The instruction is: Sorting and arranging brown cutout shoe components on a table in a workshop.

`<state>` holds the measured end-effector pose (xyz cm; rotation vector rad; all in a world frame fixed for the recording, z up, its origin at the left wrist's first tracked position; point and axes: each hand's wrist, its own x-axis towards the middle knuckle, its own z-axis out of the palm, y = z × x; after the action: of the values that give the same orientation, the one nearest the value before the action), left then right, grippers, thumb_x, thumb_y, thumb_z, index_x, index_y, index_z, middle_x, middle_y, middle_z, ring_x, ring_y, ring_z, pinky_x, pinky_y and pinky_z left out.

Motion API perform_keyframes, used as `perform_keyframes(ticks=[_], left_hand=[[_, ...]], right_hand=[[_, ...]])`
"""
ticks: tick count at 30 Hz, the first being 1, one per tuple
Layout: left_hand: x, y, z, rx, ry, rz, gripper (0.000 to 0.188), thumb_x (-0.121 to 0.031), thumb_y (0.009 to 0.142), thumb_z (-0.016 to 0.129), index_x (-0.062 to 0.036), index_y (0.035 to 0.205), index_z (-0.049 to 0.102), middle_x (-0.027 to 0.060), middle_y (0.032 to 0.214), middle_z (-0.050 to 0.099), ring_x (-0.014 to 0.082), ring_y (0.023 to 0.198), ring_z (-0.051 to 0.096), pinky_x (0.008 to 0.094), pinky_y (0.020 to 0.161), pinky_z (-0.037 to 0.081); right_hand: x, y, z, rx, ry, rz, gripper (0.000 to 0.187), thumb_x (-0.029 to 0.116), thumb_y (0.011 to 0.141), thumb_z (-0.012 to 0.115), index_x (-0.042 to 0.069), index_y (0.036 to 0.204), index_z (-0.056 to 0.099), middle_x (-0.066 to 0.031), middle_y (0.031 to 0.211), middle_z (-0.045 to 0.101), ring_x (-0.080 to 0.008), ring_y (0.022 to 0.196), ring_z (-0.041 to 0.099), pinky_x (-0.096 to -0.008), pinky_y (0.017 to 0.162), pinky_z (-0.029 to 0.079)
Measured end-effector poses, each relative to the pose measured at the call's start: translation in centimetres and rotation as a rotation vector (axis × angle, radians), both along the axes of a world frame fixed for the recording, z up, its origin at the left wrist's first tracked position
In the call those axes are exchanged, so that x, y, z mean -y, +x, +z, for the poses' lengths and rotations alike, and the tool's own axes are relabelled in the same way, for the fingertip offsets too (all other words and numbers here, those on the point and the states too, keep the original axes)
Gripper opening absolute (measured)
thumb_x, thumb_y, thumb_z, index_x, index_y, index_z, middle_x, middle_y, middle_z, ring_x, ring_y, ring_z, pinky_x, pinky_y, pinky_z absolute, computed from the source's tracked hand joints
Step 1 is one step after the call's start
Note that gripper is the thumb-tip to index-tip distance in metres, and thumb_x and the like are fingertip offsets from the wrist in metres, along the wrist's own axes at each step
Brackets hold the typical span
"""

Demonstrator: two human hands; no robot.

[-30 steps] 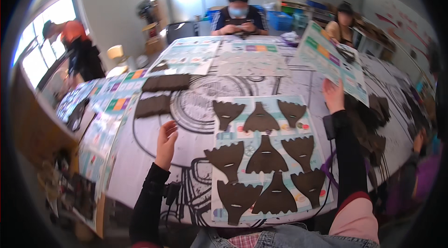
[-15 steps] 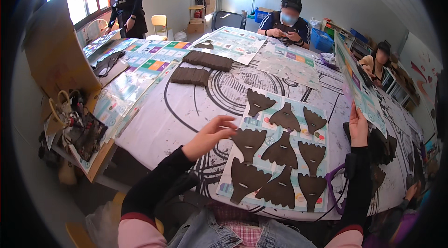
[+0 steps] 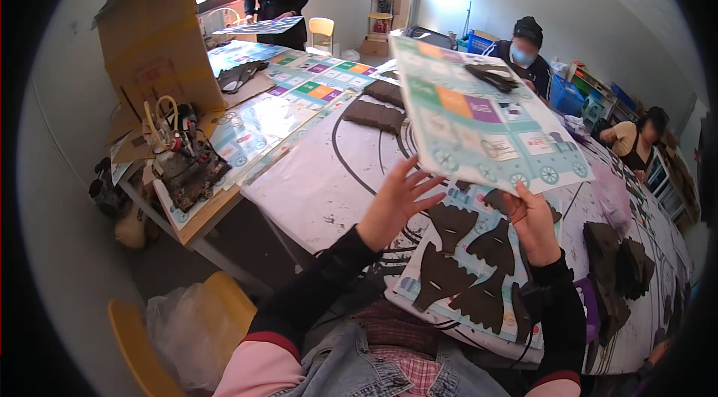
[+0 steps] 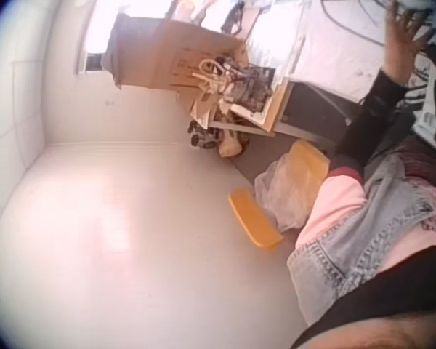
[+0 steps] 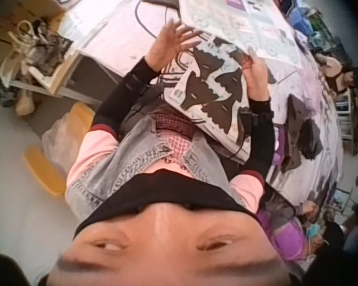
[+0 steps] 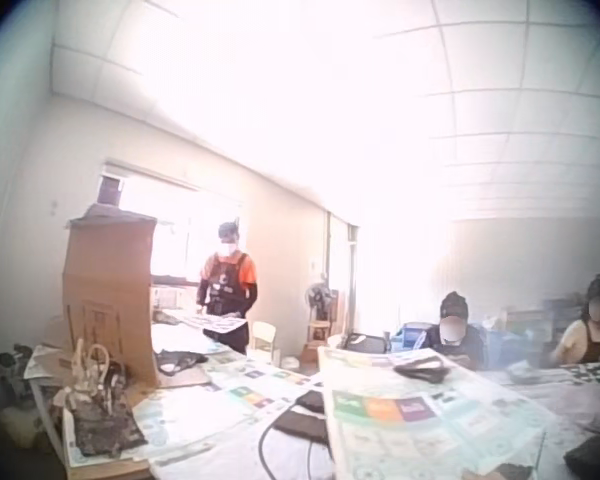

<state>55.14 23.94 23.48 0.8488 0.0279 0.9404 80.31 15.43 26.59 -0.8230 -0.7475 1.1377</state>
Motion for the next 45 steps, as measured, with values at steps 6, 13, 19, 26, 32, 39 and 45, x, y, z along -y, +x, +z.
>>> perform_keyframes(ticks=[6, 13, 19, 26, 32, 39, 45], left_hand=[[2.6, -6.7, -0.1, -0.12, 0.002, 0.085, 0.068, -0.053, 0.093, 0.035, -0.006, 0.141, 0.026, 0.0125, 0.14, 0.038, 0.0248, 0.128, 0.039, 0.0452, 0.106, 0.031], [2.6, -5.0, -3.8, 0.009, 0.222, 0.329, 0.079, -0.049, 0.088, 0.053, -0.0064, 0.142, 0.016, 0.0111, 0.143, 0.029, 0.0268, 0.131, 0.032, 0.0455, 0.109, 0.025], [-5.0, -5.2, -2.4, -0.142, -0.141, 0.571, 0.031, -0.017, 0.094, 0.049, -0.0015, 0.121, 0.047, 0.0067, 0.111, 0.058, 0.0155, 0.094, 0.058, 0.0294, 0.075, 0.046], [-15.6, -9.4, 0.9, -0.086, -0.016, 0.614, 0.036, -0.002, 0.091, 0.039, 0.0123, 0.123, 0.036, 0.021, 0.118, 0.052, 0.0291, 0.106, 0.057, 0.0383, 0.09, 0.05], [-25.8, -15.2, 2.0, -0.075, -0.1, 0.699, 0.033, 0.003, 0.089, 0.037, 0.0182, 0.118, 0.034, 0.027, 0.121, 0.047, 0.0359, 0.11, 0.053, 0.0451, 0.096, 0.048], [-35.1, -16.8, 3.4, -0.058, -0.07, 0.813, 0.029, 0.004, 0.086, 0.036, 0.0186, 0.111, 0.039, 0.0271, 0.117, 0.049, 0.0383, 0.108, 0.054, 0.0477, 0.096, 0.048], [-37.5, -17.5, 2.5, -0.062, -0.128, 0.835, 0.031, 0.005, 0.086, 0.033, 0.018, 0.114, 0.036, 0.0272, 0.115, 0.05, 0.0394, 0.108, 0.053, 0.0476, 0.097, 0.047]], right_hand=[[-0.2, -6.4, -0.4, 0.09, -0.107, 0.156, 0.028, 0.012, 0.094, 0.047, 0.002, 0.121, 0.046, -0.0076, 0.111, 0.058, -0.0173, 0.096, 0.061, -0.0303, 0.08, 0.053], [-5.0, -13.4, -2.4, 0.066, -0.131, 0.294, 0.028, 0.015, 0.095, 0.046, 0.0, 0.12, 0.045, -0.0096, 0.113, 0.057, -0.018, 0.099, 0.059, -0.0323, 0.082, 0.051], [-11.5, -19.2, -2.8, 0.045, -0.019, 0.382, 0.028, 0.017, 0.096, 0.045, 0.004, 0.12, 0.046, -0.0064, 0.111, 0.057, -0.0155, 0.096, 0.058, -0.0305, 0.081, 0.048], [-16.8, -17.5, 2.0, 0.546, -0.137, 0.471, 0.053, 0.051, 0.093, 0.044, 0.006, 0.122, 0.039, -0.0096, 0.101, 0.046, -0.0142, 0.081, 0.053, -0.0302, 0.074, 0.049], [-4.6, -7.0, 5.9, 0.493, -0.119, 0.353, 0.056, 0.025, 0.095, 0.047, 0.003, 0.141, 0.025, -0.0096, 0.101, 0.057, -0.0131, 0.081, 0.057, -0.0287, 0.079, 0.047], [13.5, 9.1, 3.2, 0.433, -0.07, -0.673, 0.049, 0.015, 0.095, 0.041, 0.013, 0.142, 0.029, 0.0043, 0.067, 0.034, -0.0011, 0.049, 0.027, -0.0154, 0.042, 0.025], [19.1, 11.2, 1.3, 0.547, -0.141, -0.956, 0.046, 0.018, 0.098, 0.039, 0.02, 0.143, 0.031, 0.0054, 0.068, 0.032, -0.0004, 0.05, 0.024, -0.0145, 0.044, 0.024]])
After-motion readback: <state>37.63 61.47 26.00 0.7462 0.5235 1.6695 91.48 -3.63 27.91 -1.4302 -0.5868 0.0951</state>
